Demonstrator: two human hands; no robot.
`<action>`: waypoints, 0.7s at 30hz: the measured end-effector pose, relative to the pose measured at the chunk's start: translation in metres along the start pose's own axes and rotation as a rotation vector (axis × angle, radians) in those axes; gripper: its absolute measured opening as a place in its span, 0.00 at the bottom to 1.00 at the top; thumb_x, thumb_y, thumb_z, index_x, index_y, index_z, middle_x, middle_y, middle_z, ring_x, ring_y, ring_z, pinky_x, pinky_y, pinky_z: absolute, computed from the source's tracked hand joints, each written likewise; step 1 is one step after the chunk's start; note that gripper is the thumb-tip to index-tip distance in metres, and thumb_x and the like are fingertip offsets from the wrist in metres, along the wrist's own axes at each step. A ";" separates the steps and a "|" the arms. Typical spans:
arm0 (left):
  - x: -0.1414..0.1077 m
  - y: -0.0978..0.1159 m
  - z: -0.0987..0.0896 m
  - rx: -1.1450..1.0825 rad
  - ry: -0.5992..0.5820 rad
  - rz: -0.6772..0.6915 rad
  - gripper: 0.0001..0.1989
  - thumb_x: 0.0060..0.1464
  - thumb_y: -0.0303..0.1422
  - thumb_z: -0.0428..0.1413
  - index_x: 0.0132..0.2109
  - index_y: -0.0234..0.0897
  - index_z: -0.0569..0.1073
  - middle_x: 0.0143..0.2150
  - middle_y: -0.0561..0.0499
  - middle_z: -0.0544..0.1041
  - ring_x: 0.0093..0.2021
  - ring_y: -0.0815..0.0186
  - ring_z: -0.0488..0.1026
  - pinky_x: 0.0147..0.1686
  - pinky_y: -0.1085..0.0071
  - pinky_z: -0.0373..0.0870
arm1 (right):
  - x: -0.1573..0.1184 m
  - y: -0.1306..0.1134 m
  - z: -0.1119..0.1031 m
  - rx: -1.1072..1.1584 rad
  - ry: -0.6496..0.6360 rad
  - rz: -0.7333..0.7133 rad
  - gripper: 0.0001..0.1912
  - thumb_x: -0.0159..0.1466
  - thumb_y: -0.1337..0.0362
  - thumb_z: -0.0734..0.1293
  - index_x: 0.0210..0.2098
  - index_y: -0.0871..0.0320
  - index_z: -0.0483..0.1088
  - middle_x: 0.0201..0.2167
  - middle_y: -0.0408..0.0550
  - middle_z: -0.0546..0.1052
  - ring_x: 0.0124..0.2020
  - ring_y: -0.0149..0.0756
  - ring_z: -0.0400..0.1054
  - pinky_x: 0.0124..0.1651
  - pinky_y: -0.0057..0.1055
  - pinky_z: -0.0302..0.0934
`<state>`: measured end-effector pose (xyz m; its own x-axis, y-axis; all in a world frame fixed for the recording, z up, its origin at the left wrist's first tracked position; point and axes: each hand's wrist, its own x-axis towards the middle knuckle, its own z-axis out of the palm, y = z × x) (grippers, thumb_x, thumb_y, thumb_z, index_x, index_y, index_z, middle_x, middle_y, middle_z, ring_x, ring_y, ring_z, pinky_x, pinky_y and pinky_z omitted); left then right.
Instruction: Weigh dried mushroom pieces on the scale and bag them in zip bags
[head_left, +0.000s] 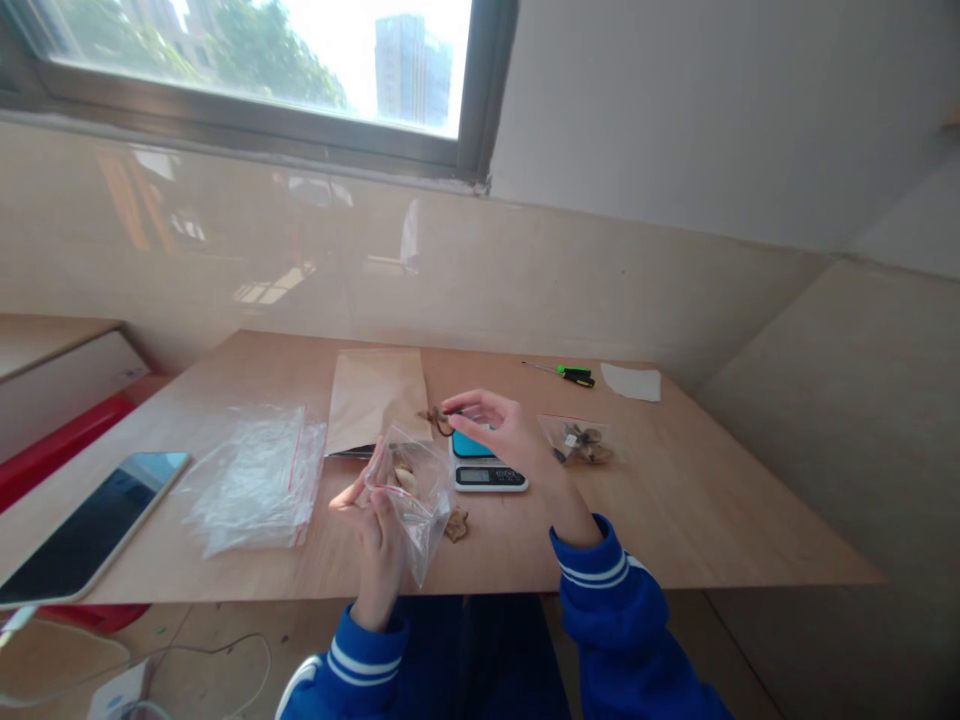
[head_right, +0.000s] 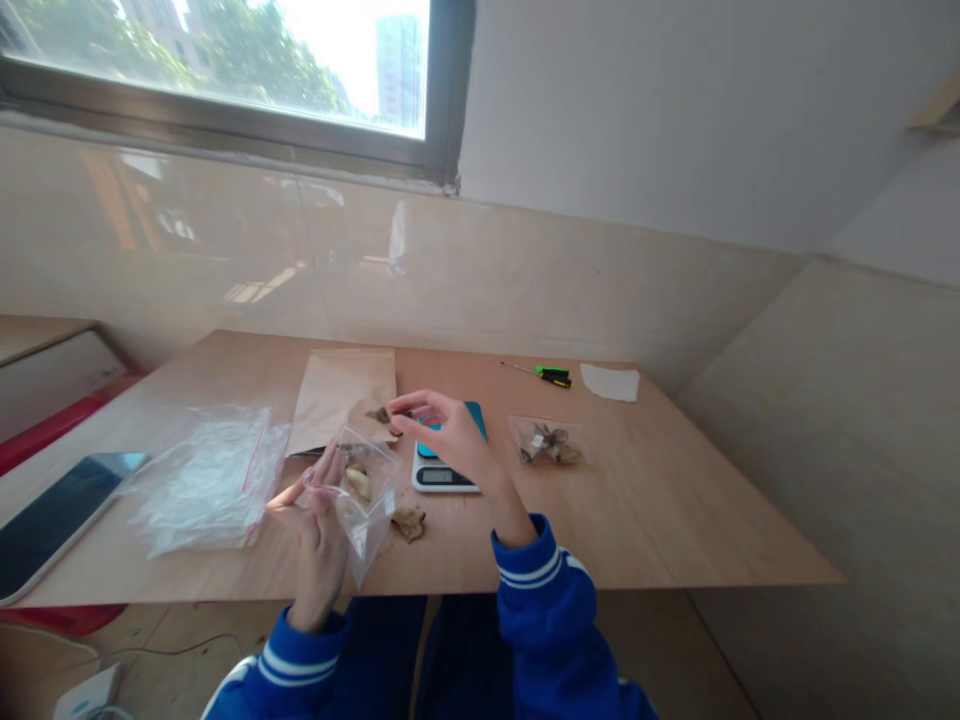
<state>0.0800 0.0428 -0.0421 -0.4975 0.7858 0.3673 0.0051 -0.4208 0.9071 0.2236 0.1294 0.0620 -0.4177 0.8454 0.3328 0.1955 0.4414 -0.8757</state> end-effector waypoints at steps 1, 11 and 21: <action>0.000 0.000 0.000 0.024 -0.003 -0.018 0.23 0.65 0.44 0.41 0.62 0.40 0.54 0.66 0.37 0.61 0.66 0.58 0.59 0.65 0.49 0.54 | -0.002 -0.008 0.002 0.005 -0.067 -0.016 0.13 0.61 0.58 0.67 0.44 0.54 0.74 0.43 0.46 0.79 0.42 0.32 0.73 0.45 0.31 0.68; 0.006 0.001 -0.017 0.252 0.032 0.070 0.27 0.65 0.43 0.37 0.63 0.36 0.65 0.67 0.43 0.62 0.68 0.56 0.54 0.69 0.50 0.42 | -0.065 0.038 0.032 -0.399 -0.031 0.110 0.08 0.65 0.66 0.63 0.41 0.56 0.73 0.41 0.48 0.76 0.45 0.39 0.70 0.47 0.35 0.64; -0.006 0.011 -0.005 0.052 0.092 -0.032 0.21 0.64 0.43 0.43 0.60 0.39 0.57 0.64 0.37 0.65 0.61 0.55 0.66 0.61 0.48 0.61 | -0.066 0.024 0.029 -0.537 0.197 0.096 0.10 0.61 0.68 0.68 0.42 0.55 0.74 0.41 0.49 0.78 0.42 0.43 0.70 0.47 0.40 0.64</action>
<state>0.0783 0.0313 -0.0352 -0.5759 0.7526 0.3192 0.0312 -0.3699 0.9285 0.2306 0.0753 0.0091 -0.2130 0.9067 0.3640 0.6688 0.4069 -0.6222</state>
